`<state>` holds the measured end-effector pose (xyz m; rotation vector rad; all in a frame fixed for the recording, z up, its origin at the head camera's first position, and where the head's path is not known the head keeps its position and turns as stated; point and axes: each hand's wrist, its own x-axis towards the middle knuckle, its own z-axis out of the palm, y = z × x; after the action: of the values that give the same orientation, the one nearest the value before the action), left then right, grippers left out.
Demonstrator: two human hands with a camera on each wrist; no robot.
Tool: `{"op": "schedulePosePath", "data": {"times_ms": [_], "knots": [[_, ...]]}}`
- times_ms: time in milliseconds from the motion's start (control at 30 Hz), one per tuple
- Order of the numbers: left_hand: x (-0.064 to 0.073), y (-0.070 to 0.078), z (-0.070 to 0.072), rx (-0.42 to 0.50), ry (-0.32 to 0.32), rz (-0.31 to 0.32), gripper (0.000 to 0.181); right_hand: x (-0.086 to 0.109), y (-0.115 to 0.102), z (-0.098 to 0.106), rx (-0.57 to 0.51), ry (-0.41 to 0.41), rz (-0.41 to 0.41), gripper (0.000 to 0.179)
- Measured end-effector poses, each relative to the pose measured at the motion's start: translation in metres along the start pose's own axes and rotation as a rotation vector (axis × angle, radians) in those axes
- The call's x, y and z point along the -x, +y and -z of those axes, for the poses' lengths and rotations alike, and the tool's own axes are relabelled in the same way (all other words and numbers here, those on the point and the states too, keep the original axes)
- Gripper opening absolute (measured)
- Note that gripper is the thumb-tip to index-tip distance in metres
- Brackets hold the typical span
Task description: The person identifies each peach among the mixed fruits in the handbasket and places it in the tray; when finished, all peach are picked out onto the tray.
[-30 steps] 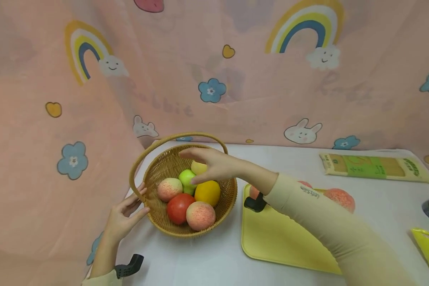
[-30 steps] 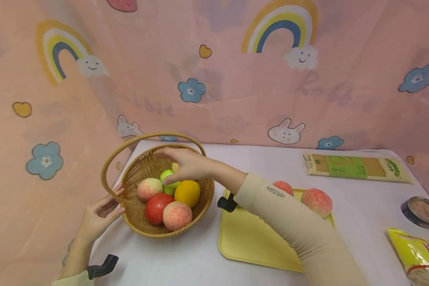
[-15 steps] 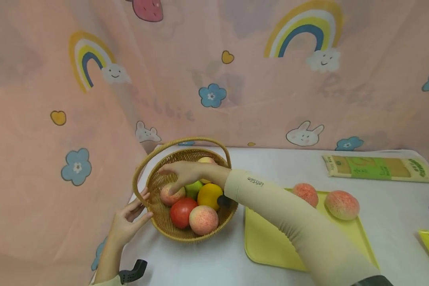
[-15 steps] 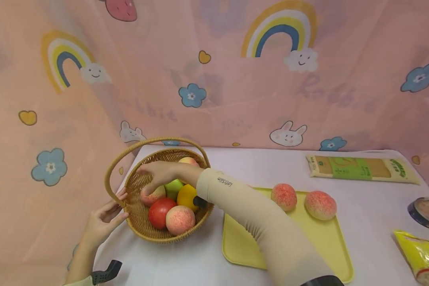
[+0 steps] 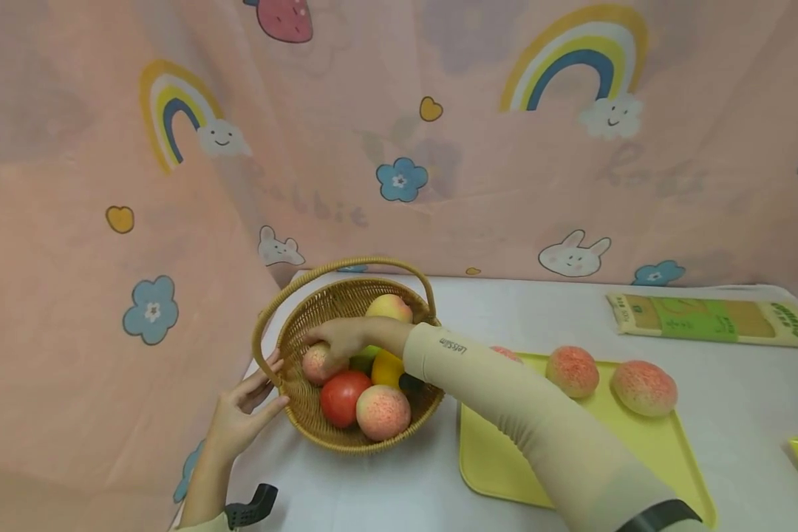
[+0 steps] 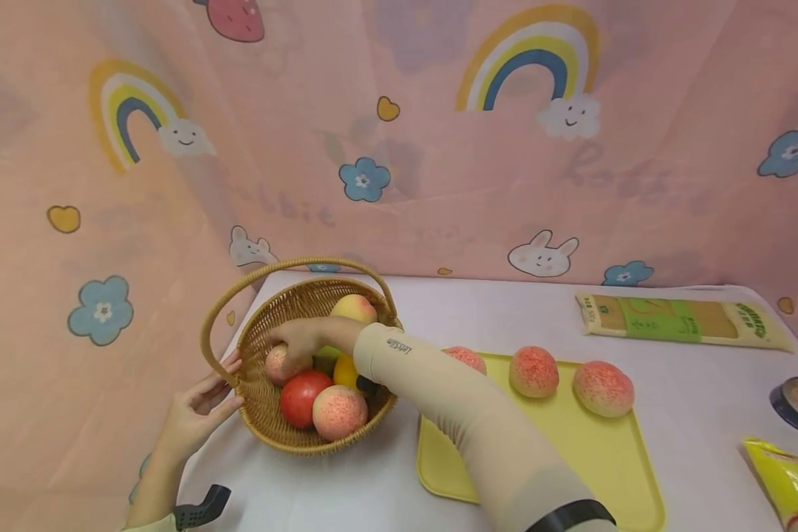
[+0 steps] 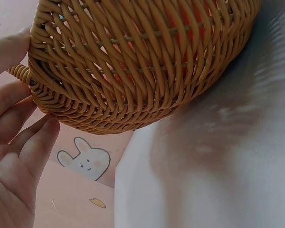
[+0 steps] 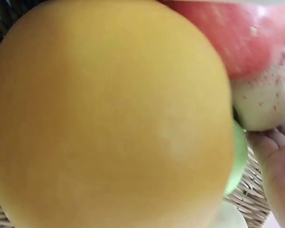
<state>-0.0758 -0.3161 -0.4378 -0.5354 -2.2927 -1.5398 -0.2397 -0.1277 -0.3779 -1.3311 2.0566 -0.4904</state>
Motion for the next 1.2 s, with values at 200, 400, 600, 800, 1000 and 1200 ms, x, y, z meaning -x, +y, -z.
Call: {"op": "schedulePosePath", "data": {"times_ms": [200,400,600,800,1000,1200], "knots": [[-0.002,0.000,-0.004,-0.001,0.006,-0.014,0.050,-0.004,0.000,-0.006,0.139,0.011,-0.062,0.066],[-0.004,0.001,-0.007,0.004,0.003,-0.020,0.051,-0.003,0.003,-0.006,0.208,0.050,-0.042,0.065],[-0.004,-0.001,-0.007,0.027,0.001,-0.047,0.050,0.006,0.004,-0.001,0.220,0.132,0.031,0.064],[-0.004,-0.002,-0.005,0.026,-0.004,-0.050,0.051,0.023,-0.004,0.011,0.092,0.213,0.104,0.062],[-0.002,-0.002,-0.002,0.030,0.001,-0.048,0.051,0.052,-0.015,0.022,-0.019,0.241,0.092,0.066],[0.000,-0.002,-0.001,0.044,0.000,-0.059,0.052,0.082,-0.016,0.024,-0.015,0.284,0.137,0.064]]}}
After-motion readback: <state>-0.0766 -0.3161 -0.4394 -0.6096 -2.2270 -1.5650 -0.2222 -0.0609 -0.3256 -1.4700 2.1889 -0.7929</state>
